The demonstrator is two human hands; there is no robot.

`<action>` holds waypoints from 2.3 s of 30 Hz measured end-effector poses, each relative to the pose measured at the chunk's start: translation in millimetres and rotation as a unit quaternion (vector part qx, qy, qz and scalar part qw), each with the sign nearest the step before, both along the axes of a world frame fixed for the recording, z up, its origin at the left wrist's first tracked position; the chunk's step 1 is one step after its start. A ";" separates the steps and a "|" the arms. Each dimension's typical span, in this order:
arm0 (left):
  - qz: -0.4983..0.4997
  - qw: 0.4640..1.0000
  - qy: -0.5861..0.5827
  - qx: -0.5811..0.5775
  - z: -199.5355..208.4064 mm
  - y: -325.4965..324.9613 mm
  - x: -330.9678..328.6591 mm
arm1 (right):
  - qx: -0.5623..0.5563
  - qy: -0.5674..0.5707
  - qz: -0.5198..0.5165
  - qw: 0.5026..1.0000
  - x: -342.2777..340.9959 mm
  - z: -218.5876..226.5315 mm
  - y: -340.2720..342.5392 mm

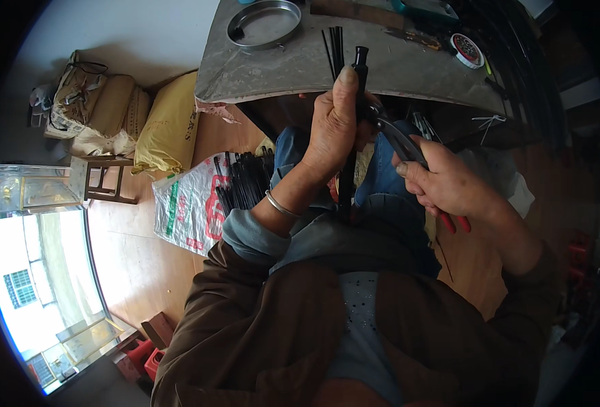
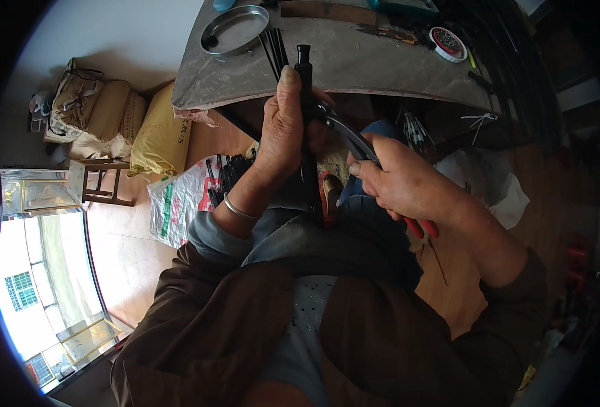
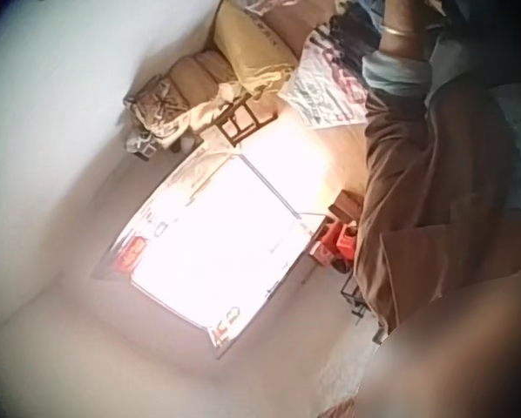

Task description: Trimming umbrella rib components with pliers and sorting plastic connectors for assembly.

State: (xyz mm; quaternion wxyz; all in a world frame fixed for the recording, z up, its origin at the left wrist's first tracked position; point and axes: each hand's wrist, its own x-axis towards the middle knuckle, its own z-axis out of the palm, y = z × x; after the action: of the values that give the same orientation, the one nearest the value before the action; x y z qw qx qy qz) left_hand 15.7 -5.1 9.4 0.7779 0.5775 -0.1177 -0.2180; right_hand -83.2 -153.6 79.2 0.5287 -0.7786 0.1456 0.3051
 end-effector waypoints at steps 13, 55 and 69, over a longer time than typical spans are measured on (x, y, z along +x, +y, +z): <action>0.006 0.999 -0.028 0.043 -2.7 -3.0 -1.1 | 0.014 0.019 0.003 1.000 -1.3 4.0 -0.8; 0.319 0.899 0.046 -0.297 23.7 128.2 105.4 | 0.124 -0.290 0.102 0.944 4.1 -83.7 4.2; -0.069 0.982 -0.172 0.032 -30.7 -12.7 -43.8 | -0.051 -0.333 -0.227 0.914 4.1 -100.6 -51.6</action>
State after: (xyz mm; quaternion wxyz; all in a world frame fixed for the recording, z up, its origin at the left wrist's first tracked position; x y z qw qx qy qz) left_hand -28.1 -17.8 -21.3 0.7102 0.6217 -0.2819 -0.1720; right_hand -79.1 -205.2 -21.3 0.5611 -0.8070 0.1497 -0.1077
